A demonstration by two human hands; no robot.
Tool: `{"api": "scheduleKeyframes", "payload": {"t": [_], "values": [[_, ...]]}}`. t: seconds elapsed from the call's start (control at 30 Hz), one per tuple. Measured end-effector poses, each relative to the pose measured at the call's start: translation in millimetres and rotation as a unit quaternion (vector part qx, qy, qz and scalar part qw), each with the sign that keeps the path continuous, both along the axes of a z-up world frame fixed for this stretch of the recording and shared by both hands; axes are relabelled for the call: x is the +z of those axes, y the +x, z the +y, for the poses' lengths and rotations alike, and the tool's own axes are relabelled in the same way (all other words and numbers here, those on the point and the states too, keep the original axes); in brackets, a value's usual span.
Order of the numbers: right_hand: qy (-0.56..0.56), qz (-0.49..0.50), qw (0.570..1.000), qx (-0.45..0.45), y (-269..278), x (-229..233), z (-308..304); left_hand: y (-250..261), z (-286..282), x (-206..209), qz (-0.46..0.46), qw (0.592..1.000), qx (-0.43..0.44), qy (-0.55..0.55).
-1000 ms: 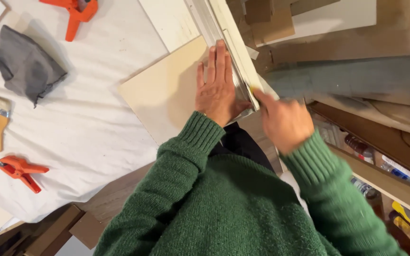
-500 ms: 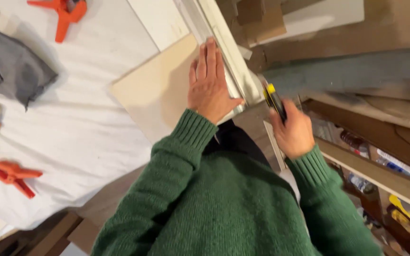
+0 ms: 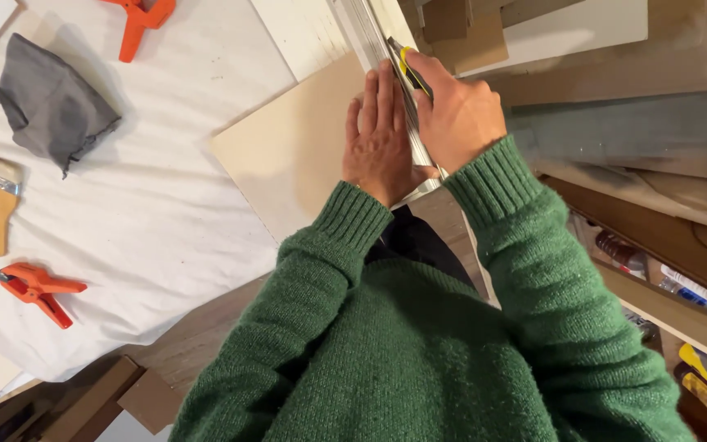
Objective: The person is using a utility knife and a metal straight edge to cut a piece of cream-colored matboard on a workbench.
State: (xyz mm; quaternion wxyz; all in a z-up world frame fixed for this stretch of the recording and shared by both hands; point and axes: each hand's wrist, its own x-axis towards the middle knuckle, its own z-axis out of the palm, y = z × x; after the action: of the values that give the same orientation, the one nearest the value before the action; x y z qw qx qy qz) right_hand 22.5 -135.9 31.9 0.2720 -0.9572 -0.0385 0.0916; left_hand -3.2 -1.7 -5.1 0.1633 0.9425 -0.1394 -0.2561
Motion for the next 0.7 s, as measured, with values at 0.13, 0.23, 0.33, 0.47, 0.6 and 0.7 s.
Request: {"api": "scheduleKeyframes", "payload": {"t": [0.13, 0.23, 0.33, 0.47, 0.6, 0.7], "values": [[-0.037, 0.048, 0.998, 0.005, 13, 8, 3, -1, 1, -3, -0.022, 1.0, -0.007, -0.002], [-0.03, 0.032, 0.999, 0.025, 16, 9, 2, -6, 3, -4, -0.023, 1.0, -0.008, -0.012], [-0.005, -0.02, 0.998, 0.053, 8, 5, -4, -4, 2, -6, -0.055, 0.998, -0.016, -0.03], [-0.125, 0.002, 0.99, 0.061, -57, 18, -28, 2, -1, 0, -0.024, 1.0, -0.001, -0.018], [-0.196, 0.363, 0.909, 0.061, -150, 45, -68, -3, 3, -3, -0.026, 0.999, 0.018, -0.037], [-0.096, 0.23, 0.968, -0.035, -186, 58, -92, -2, -7, -10, -0.063, 0.995, 0.01, -0.074]]}}
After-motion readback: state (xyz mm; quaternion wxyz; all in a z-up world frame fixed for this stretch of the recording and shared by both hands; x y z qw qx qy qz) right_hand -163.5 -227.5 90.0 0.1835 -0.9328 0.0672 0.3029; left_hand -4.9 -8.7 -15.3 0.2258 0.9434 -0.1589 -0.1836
